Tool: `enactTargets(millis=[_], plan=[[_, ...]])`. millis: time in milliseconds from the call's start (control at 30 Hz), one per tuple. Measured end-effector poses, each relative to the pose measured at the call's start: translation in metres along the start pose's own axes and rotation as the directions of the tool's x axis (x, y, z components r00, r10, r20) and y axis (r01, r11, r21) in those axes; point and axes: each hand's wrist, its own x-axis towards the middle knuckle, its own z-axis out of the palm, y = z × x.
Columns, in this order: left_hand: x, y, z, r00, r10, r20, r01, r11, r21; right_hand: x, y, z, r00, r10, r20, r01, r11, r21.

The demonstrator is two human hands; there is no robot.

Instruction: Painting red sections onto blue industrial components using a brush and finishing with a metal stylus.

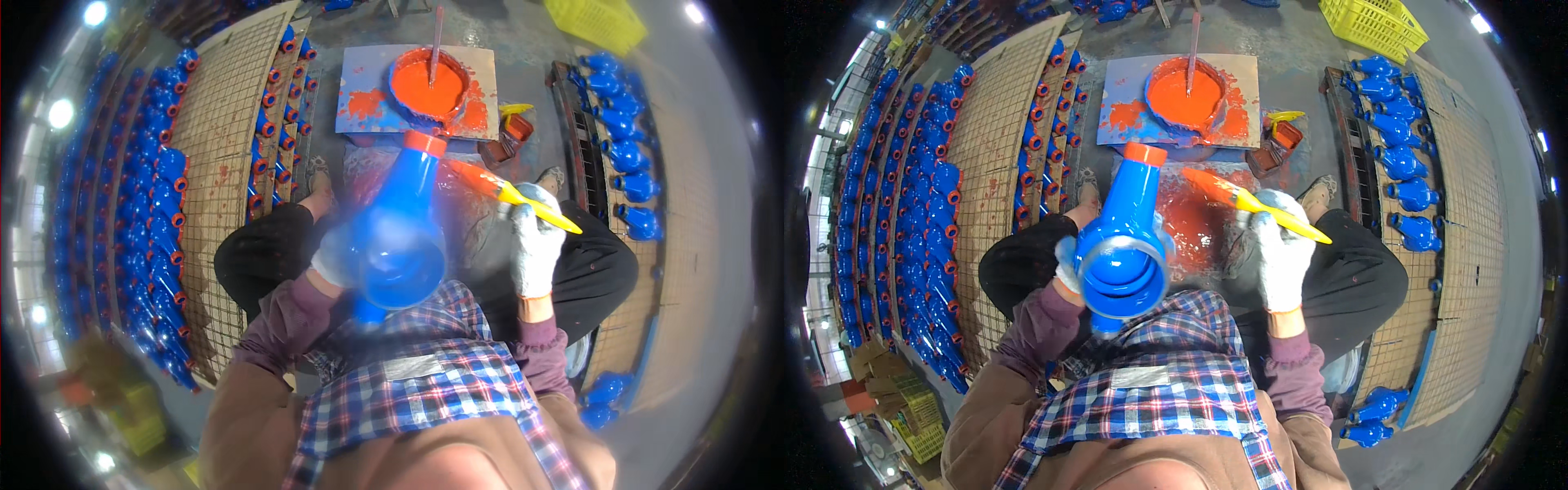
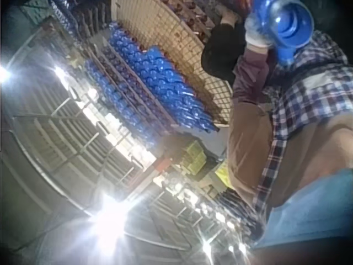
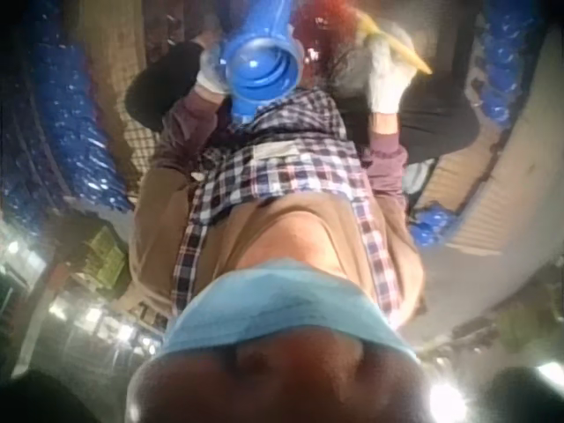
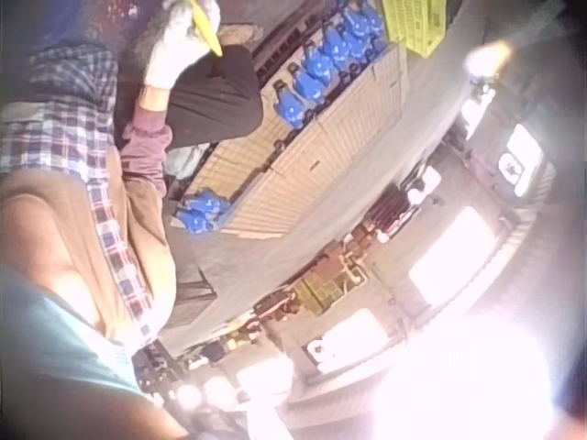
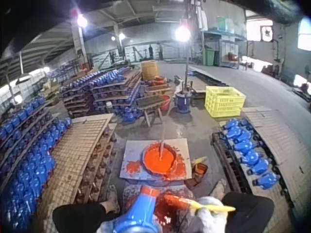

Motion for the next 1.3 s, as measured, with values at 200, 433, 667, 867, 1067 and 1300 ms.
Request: enactTargets(millis=[200,433,667,867,1067,1300], plan=[[-0.008,0.045,-0.017,0.975,0.222,0.017,-0.106,0.397,0.912,0.005,-0.054,-0.004,0.997,-0.070,0.020,0.072,0.983,-0.171],[-0.013,0.066,0.009,0.949,0.231,0.212,-0.193,-0.106,0.976,0.022,-0.082,0.015,0.951,-0.250,0.183,0.282,0.944,-0.171],[-0.013,0.066,0.011,0.921,0.298,0.252,-0.143,-0.342,0.929,0.001,-0.075,0.023,0.947,-0.200,0.252,0.266,0.927,-0.263],[-0.014,0.068,0.023,0.929,0.248,0.275,-0.021,-0.706,0.708,-0.004,-0.074,0.027,0.987,0.083,-0.135,-0.104,0.983,-0.152],[-0.011,0.072,0.034,0.943,0.129,0.307,-0.051,-0.854,0.518,0.042,-0.040,0.038,0.980,0.199,0.005,-0.185,0.923,-0.337],[-0.013,0.076,0.024,0.972,0.156,0.174,-0.022,-0.682,0.731,0.015,-0.048,0.035,0.987,0.078,0.140,-0.040,0.966,-0.254]])
